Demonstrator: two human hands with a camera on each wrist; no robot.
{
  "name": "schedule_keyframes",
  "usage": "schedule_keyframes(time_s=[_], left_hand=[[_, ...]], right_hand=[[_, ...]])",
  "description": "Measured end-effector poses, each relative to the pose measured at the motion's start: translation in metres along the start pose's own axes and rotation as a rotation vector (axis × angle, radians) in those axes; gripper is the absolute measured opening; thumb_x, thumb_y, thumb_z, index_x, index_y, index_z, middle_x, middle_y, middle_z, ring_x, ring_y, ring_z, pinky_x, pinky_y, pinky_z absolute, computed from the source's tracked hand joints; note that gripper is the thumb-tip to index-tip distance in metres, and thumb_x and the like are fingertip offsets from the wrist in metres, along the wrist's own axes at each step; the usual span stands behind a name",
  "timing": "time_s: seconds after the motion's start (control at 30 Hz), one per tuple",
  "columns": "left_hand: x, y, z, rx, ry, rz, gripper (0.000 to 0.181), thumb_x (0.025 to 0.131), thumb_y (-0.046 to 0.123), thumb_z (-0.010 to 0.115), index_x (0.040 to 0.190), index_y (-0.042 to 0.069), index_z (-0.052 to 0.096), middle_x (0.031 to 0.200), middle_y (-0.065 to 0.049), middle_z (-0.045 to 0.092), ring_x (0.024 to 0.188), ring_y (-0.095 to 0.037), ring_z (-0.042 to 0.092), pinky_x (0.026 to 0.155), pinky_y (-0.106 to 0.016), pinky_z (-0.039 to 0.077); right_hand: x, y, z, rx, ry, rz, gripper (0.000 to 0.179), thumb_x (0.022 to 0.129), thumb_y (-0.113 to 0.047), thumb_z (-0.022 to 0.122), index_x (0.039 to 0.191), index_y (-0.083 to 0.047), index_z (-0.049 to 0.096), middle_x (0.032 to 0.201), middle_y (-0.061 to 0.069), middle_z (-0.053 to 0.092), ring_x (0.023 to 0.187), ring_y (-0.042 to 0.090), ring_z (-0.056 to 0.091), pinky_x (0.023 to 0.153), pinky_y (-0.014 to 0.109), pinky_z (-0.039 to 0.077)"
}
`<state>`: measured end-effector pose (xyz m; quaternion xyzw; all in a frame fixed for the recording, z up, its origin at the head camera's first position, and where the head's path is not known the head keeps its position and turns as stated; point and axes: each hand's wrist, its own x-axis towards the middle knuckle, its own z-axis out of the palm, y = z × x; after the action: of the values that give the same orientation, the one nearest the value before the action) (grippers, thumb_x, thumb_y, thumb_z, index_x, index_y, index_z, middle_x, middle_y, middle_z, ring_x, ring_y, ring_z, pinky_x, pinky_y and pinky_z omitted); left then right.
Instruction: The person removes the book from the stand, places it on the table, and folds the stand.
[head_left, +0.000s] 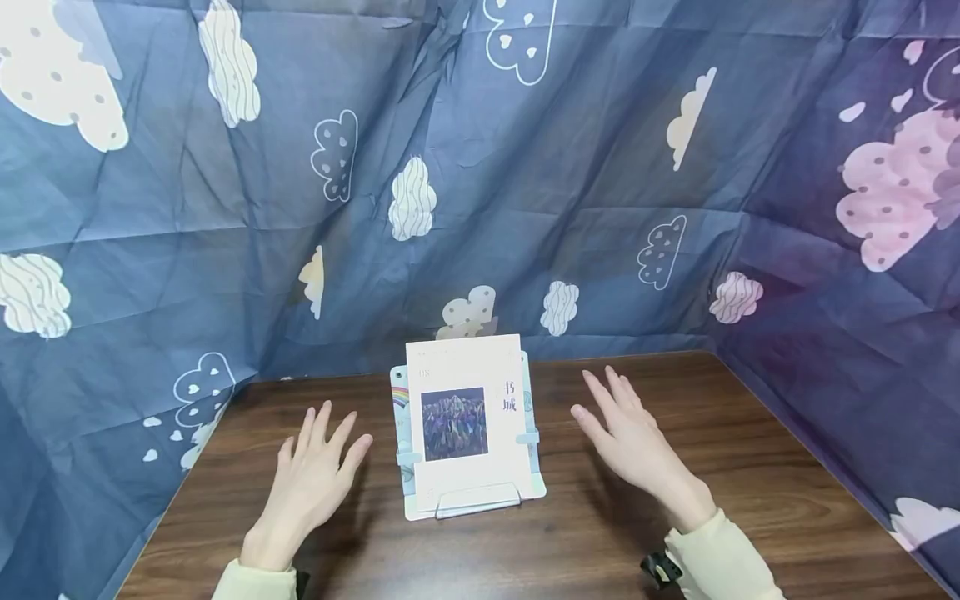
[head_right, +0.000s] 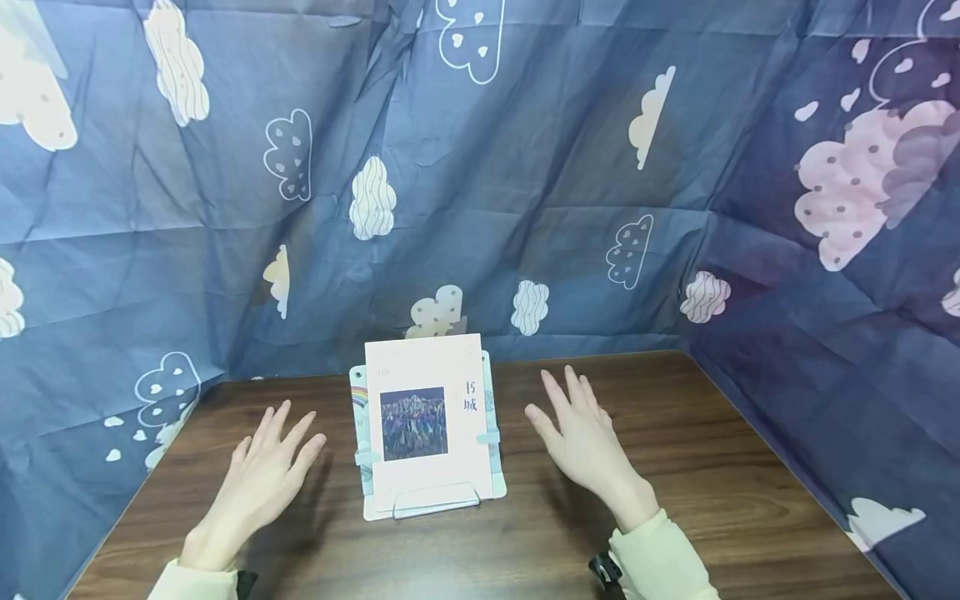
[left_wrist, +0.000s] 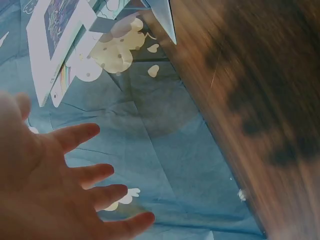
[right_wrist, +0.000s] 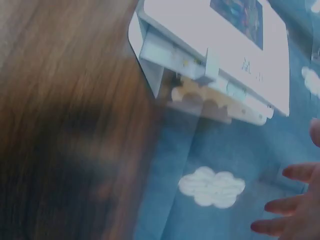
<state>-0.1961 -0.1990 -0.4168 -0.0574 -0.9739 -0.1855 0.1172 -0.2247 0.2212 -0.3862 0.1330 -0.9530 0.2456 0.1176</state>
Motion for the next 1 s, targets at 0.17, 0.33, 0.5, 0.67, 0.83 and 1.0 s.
schedule_keyframes(time_s=[0.17,0.33,0.5,0.67,0.83,1.0], left_hand=[[0.002,0.001,0.006,-0.036,0.014,0.016,0.066,0.103,0.056,0.027,0.144,0.008,0.048,0.156,-0.022,0.023,0.145,-0.041,0.011,0.103,-0.068,0.018],[0.003,0.002,0.010,-0.050,0.033,0.017,0.064,0.104,0.054,0.026,0.141,0.008,0.052,0.154,-0.022,0.028,0.144,-0.040,0.016,0.101,-0.068,0.024],[0.004,0.005,0.012,-0.070,0.057,0.028,0.063,0.104,0.053,0.027,0.138,0.008,0.055,0.153,-0.021,0.031,0.143,-0.039,0.020,0.100,-0.066,0.027],[0.006,0.009,0.014,-0.088,0.085,0.045,0.062,0.104,0.053,0.031,0.140,0.007,0.052,0.151,-0.021,0.034,0.140,-0.040,0.027,0.099,-0.064,0.029],[0.008,0.014,0.018,-0.109,0.113,0.065,0.058,0.101,0.048,0.046,0.143,0.007,0.048,0.147,-0.020,0.039,0.134,-0.040,0.037,0.098,-0.064,0.032],[0.014,0.020,0.022,-0.102,0.218,0.128,0.049,0.095,0.030,0.065,0.136,0.008,0.054,0.133,-0.019,0.049,0.117,-0.039,0.052,0.087,-0.058,0.044]], right_hand=[[-0.001,-0.011,0.004,0.025,0.023,-0.097,0.067,0.099,-0.050,0.051,0.153,-0.015,0.034,0.159,0.019,0.018,0.142,0.044,0.018,0.099,0.072,0.023],[-0.002,-0.020,0.008,0.085,0.049,-0.170,0.061,0.099,-0.045,0.054,0.150,-0.016,0.039,0.159,0.012,0.022,0.142,0.037,0.025,0.104,0.061,0.030],[0.001,-0.027,0.013,0.118,0.117,-0.232,0.053,0.099,-0.035,0.059,0.146,-0.016,0.045,0.155,0.007,0.031,0.140,0.030,0.031,0.104,0.054,0.034],[0.005,-0.030,0.019,0.185,0.185,-0.269,0.046,0.097,-0.021,0.063,0.140,-0.012,0.052,0.146,0.007,0.043,0.129,0.025,0.046,0.095,0.048,0.044],[0.007,-0.034,0.024,0.244,0.219,-0.281,0.042,0.094,-0.012,0.065,0.135,-0.011,0.056,0.139,0.006,0.050,0.118,0.019,0.053,0.083,0.038,0.052],[0.012,-0.039,0.026,0.284,0.220,-0.271,0.037,0.094,-0.011,0.064,0.131,-0.008,0.059,0.138,0.006,0.051,0.121,0.020,0.051,0.085,0.041,0.052]])
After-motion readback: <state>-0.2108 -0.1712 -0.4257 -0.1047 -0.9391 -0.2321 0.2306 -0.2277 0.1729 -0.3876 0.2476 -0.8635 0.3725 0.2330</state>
